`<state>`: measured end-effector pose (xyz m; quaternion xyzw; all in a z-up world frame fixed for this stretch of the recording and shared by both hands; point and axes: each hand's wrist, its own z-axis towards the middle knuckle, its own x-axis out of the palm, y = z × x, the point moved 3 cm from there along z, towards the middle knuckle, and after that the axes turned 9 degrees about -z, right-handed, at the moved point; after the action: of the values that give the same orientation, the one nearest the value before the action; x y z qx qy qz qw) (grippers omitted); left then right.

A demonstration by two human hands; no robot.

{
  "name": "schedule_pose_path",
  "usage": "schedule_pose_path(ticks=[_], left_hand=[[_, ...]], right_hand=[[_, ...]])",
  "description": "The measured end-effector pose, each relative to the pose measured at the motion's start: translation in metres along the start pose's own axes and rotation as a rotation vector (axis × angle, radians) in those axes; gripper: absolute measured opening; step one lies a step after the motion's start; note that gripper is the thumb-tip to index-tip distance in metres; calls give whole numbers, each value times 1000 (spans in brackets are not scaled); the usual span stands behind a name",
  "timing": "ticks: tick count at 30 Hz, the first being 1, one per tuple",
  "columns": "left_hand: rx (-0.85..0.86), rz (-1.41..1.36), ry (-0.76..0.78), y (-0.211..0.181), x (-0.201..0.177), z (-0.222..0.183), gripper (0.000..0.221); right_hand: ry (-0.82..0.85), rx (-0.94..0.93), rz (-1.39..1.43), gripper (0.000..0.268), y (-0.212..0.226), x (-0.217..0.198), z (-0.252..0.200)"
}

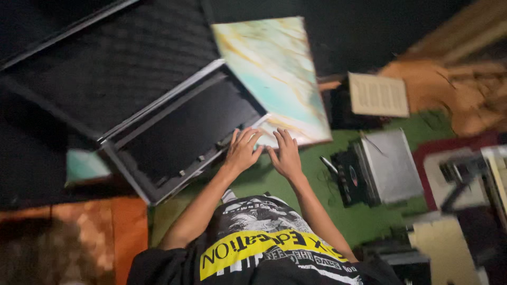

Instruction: The person picks up a foam insert and places it inside a hard case on a table. Next, the person picks up two microphones and a power adapter with cables from the floor and places them into the compartments of the case insert. Finally, the person picks up a small stand from the floor and places it into the case.

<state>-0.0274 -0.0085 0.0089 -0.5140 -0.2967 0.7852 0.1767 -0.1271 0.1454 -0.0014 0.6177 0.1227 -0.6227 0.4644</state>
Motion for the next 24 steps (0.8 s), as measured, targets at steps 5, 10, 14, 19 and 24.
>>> schedule_pose_path(ticks=[5, 10, 14, 19, 24], left_hand=[[180, -149, 156, -55, 60, 34, 43], [296, -217, 321, -96, 130, 44, 47], [369, -251, 436, -127, 179, 45, 48], [463, -269, 580, -169, 221, 44, 47], [588, -296, 713, -204, 254, 47, 46]], right_hand=[[-148, 147, -60, 59, -62, -38, -52], [-201, 343, -89, 59, -114, -68, -106], [-256, 484, -110, 59, -143, -85, -149], [-323, 647, -127, 58, -159, -98, -200], [-407, 820, -144, 58, -168, -109, -239]])
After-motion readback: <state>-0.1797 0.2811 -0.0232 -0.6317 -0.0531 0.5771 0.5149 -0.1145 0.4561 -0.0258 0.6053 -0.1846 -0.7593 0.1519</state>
